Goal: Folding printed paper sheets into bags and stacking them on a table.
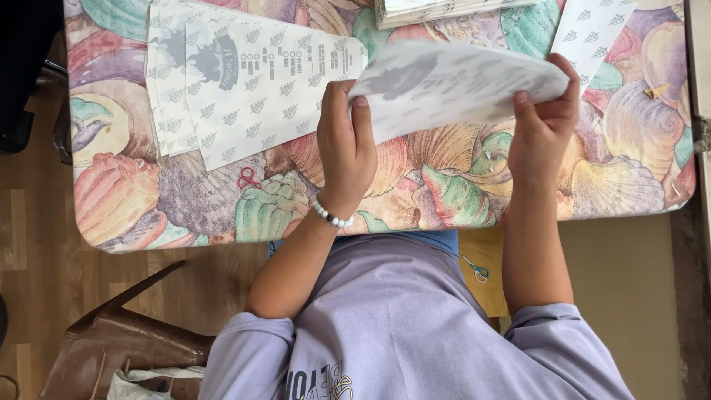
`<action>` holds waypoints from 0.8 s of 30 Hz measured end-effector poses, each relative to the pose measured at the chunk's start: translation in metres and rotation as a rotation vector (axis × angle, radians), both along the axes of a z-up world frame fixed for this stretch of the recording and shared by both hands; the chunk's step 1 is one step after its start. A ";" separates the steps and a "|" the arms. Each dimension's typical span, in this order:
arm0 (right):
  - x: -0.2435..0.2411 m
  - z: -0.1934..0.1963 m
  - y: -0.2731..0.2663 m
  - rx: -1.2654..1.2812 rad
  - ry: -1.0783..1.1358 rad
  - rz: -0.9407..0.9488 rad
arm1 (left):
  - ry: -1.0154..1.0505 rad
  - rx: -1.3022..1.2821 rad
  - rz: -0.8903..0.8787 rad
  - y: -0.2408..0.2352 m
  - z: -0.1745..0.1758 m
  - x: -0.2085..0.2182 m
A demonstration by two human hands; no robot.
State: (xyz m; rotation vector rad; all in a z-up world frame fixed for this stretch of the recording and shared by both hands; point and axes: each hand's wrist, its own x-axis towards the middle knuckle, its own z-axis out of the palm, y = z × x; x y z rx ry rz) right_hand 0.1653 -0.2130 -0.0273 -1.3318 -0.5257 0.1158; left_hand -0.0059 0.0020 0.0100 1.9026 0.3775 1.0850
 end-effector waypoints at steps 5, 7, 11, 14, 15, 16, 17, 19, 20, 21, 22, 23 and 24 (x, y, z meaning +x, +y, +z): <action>-0.023 0.040 -0.022 -0.072 0.068 -0.085 | 0.174 -0.002 -0.130 0.002 0.032 -0.031; -0.022 0.040 -0.022 -0.150 0.127 -0.099 | 0.247 -0.077 -0.184 0.013 0.014 -0.029; -0.011 0.015 -0.020 -0.325 0.356 -0.026 | 0.561 -0.372 -0.349 0.036 -0.027 -0.009; -0.010 -0.021 -0.028 -0.319 0.126 -0.026 | 0.563 -0.467 -0.266 0.039 -0.048 0.004; -0.011 -0.020 -0.028 -0.320 0.133 -0.022 | 0.569 -0.470 -0.261 0.035 -0.044 0.007; -0.014 -0.020 -0.028 -0.321 0.113 -0.025 | 0.570 -0.423 -0.234 0.031 -0.041 0.009; -0.017 -0.019 -0.029 -0.322 0.093 -0.028 | 0.571 -0.375 -0.206 0.026 -0.037 0.011; -0.018 -0.018 -0.034 -0.334 0.105 -0.039 | 0.552 -0.405 -0.198 0.020 -0.032 0.010; -0.017 -0.017 -0.035 -0.337 0.106 -0.054 | 0.522 -0.425 -0.192 0.019 -0.028 0.012; -0.014 -0.021 -0.034 -0.336 0.108 -0.056 | 0.525 -0.423 -0.194 0.018 -0.031 0.013; -0.013 -0.024 -0.034 -0.310 0.108 -0.065 | 0.516 -0.432 -0.177 0.016 -0.034 0.013; -0.012 -0.028 -0.034 -0.283 0.108 -0.074 | 0.508 -0.441 -0.160 0.014 -0.037 0.011; -0.010 -0.030 -0.036 -0.287 0.113 -0.074 | 0.513 -0.445 -0.161 0.012 -0.031 0.013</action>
